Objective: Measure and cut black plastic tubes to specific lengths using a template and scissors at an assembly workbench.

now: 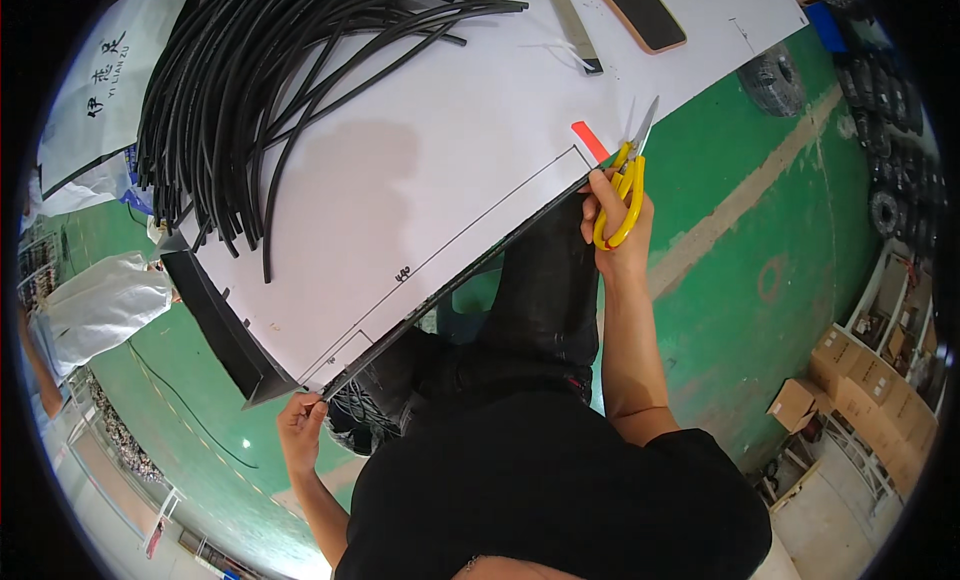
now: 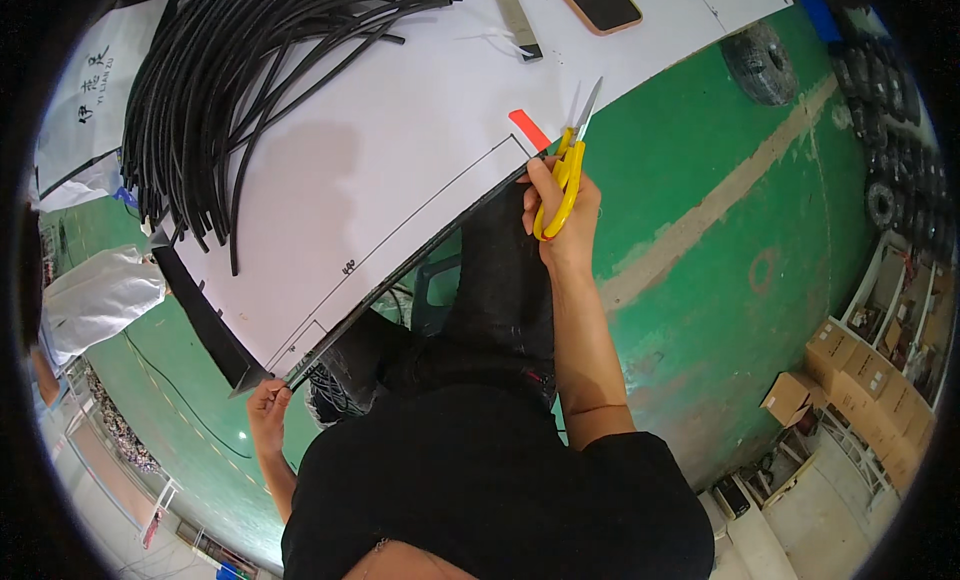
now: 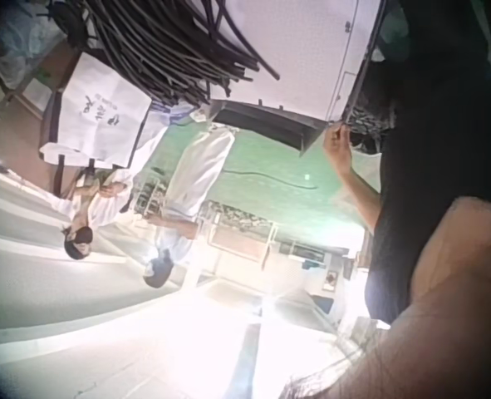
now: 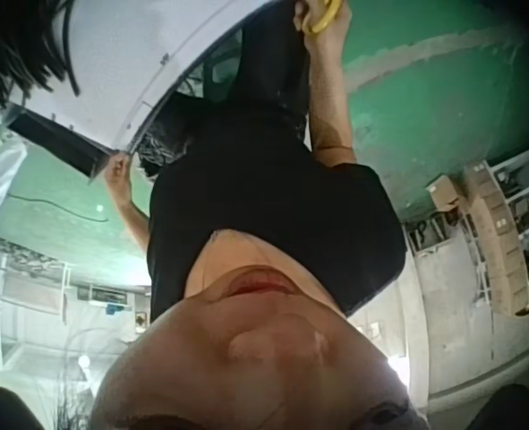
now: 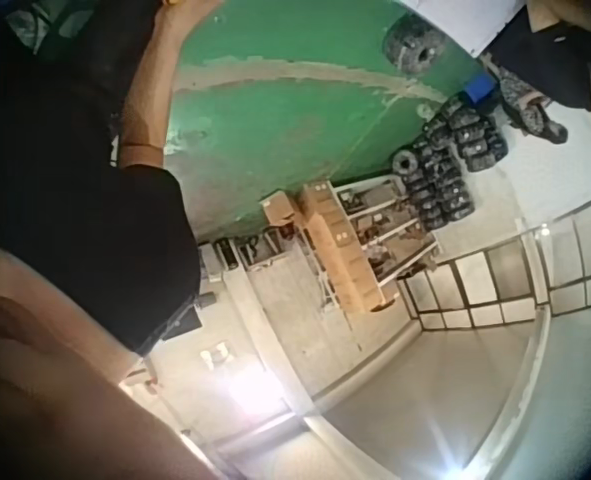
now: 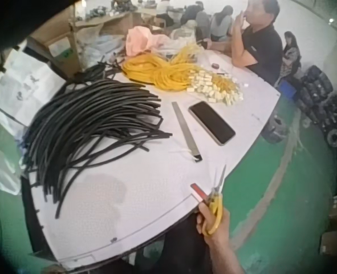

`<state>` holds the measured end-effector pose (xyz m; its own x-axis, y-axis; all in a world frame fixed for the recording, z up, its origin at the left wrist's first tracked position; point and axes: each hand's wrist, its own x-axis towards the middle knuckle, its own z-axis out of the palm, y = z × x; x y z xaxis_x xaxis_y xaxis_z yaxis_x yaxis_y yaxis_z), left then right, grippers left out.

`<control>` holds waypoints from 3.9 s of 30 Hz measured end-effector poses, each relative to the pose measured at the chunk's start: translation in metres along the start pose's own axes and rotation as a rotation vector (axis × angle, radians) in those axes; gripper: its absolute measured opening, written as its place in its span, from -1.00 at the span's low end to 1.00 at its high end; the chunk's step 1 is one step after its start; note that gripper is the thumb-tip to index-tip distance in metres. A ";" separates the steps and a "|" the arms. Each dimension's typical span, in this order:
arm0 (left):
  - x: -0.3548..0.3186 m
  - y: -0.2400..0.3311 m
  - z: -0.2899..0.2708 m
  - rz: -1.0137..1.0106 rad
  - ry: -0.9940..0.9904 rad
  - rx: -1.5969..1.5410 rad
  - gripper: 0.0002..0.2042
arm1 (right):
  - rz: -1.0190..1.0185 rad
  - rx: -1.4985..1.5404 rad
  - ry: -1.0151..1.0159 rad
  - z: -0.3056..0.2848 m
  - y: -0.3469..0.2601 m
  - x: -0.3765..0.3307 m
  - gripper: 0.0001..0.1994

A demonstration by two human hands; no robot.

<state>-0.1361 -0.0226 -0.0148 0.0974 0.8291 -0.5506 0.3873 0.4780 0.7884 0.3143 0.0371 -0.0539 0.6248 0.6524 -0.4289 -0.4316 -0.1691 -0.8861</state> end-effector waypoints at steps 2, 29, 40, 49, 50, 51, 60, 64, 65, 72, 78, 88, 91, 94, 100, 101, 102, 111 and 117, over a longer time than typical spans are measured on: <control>0.002 -0.001 -0.001 0.005 -0.004 -0.004 -0.90 | -0.005 -0.005 0.007 0.000 -0.001 0.000 -0.82; -0.005 -0.002 -0.022 0.199 0.049 0.190 -0.85 | -0.072 -0.075 -0.302 -0.022 0.009 0.019 -0.80; -0.004 0.001 -0.025 0.308 0.018 0.213 -0.91 | -0.127 -0.115 -0.240 -0.012 0.004 0.014 -0.78; 0.055 0.136 -0.058 0.413 0.350 -0.092 -0.86 | -0.493 -0.052 -0.498 0.148 -0.150 0.104 -0.78; 0.077 0.150 -0.060 0.419 0.361 -0.123 -0.83 | -0.476 -0.108 -0.499 0.162 -0.164 0.124 -0.76; 0.100 0.155 -0.059 0.452 0.374 -0.138 -0.82 | -0.512 -0.283 -0.448 0.177 -0.162 0.124 -0.73; 0.166 0.166 -0.050 0.391 0.331 -0.251 -0.81 | -0.045 -0.749 -1.334 0.213 -0.014 -0.042 -0.59; 0.162 0.172 -0.047 0.416 0.315 -0.234 -0.82 | 0.009 -0.760 -1.392 0.245 -0.006 -0.063 -0.63; 0.161 0.172 -0.046 0.422 0.307 -0.215 -0.81 | 0.006 -0.747 -1.389 0.251 -0.005 -0.065 -0.64; 0.162 0.168 -0.056 0.471 0.254 -0.163 -0.82 | -0.162 -0.754 -1.426 0.278 -0.001 -0.069 -0.65; 0.168 0.165 -0.065 0.488 0.234 -0.125 -0.82 | -0.161 -0.831 -1.378 0.286 -0.004 -0.065 -0.69; 0.131 0.143 -0.052 0.517 0.188 -0.061 -0.73 | -0.337 -0.774 -1.113 0.233 -0.008 -0.067 -0.81; 0.077 0.119 -0.051 0.313 0.085 -0.275 -0.75 | -0.799 -1.012 -1.024 0.182 -0.008 -0.050 -0.69; 0.032 0.072 -0.049 0.230 0.048 -0.612 -0.78 | -1.013 -1.279 -0.901 0.138 -0.012 -0.040 -0.66; -0.017 -0.048 -0.027 0.045 0.406 -0.867 -0.84 | -0.978 -1.345 -0.863 0.112 -0.017 -0.025 -0.62; -0.022 -0.067 -0.023 0.059 0.441 -0.896 -0.85 | -0.986 -1.347 -0.880 0.112 -0.014 -0.024 -0.62; -0.023 -0.085 -0.018 0.055 0.458 -0.910 -0.85 | -1.059 -1.289 -0.866 0.112 -0.010 -0.022 -0.64; 0.003 -0.154 0.021 0.107 1.080 -0.261 -0.65 | -1.179 -1.525 -0.826 0.112 -0.021 -0.044 -0.64; 0.019 -0.168 -0.104 0.251 1.345 -0.086 -0.73 | -1.155 -1.648 -0.811 0.101 -0.021 -0.038 -0.64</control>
<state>-0.2947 -0.0572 -0.1292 -0.8202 0.5107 0.2579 0.4289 0.2504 0.8680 0.2338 0.0905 -0.0014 -0.4026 0.9152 0.0165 0.9068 0.4012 -0.1292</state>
